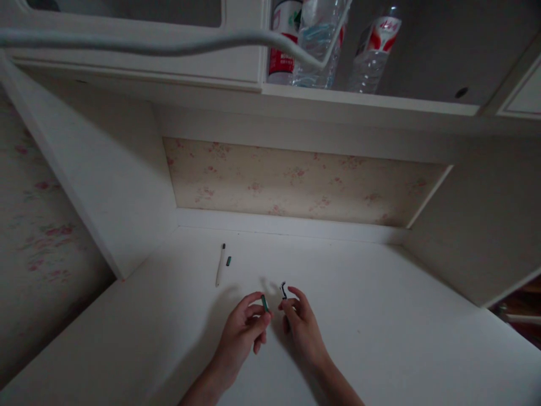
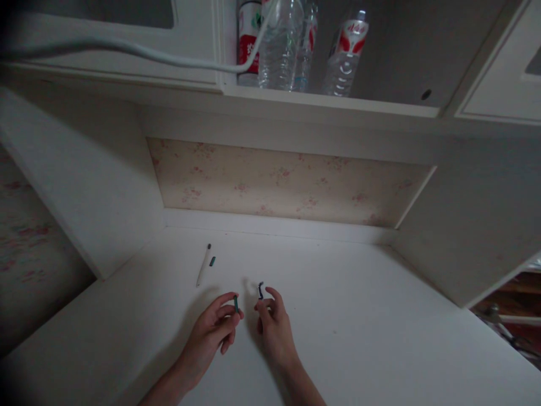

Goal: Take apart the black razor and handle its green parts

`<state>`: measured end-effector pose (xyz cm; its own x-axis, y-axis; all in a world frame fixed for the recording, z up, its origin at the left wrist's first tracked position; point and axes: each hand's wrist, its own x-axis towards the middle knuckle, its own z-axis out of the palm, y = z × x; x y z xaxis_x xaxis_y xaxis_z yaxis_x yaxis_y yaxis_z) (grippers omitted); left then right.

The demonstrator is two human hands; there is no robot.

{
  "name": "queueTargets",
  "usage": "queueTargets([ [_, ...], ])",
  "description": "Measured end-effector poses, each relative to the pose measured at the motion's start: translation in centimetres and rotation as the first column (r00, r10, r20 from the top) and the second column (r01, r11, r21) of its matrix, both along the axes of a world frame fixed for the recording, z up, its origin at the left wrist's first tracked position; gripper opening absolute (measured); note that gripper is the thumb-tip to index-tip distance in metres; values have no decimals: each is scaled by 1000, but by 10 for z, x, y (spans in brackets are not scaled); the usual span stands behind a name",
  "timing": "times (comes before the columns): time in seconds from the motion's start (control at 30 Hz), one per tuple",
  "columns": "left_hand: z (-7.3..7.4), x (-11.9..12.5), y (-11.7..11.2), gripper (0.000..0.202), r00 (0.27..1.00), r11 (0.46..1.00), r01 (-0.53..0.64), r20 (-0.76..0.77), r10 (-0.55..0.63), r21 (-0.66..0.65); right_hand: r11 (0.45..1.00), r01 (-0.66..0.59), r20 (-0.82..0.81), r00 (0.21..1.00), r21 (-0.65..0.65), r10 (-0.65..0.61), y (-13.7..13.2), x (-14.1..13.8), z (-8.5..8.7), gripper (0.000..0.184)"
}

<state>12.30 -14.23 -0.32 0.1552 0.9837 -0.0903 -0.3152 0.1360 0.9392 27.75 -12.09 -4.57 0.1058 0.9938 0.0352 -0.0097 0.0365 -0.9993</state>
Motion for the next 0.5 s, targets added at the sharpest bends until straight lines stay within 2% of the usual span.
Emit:
queueTargets([
  [0.13, -1, 0, 0, 47, 1000, 1000, 16, -27, -16, -1, 1000, -16, 41, 999, -12, 16, 0, -1, 2, 44],
  [0.3, -1, 0, -1, 35, 1000, 1000, 29, 5, -29, -11, 998, -55, 239, 970, 14, 50, -1, 1, 11, 36],
  [0.5, 6, -1, -3, 30, 999, 999, 17, 45, -15, -36, 1000, 9, 375, 927, 14, -14, 10, 6, 5, 35],
])
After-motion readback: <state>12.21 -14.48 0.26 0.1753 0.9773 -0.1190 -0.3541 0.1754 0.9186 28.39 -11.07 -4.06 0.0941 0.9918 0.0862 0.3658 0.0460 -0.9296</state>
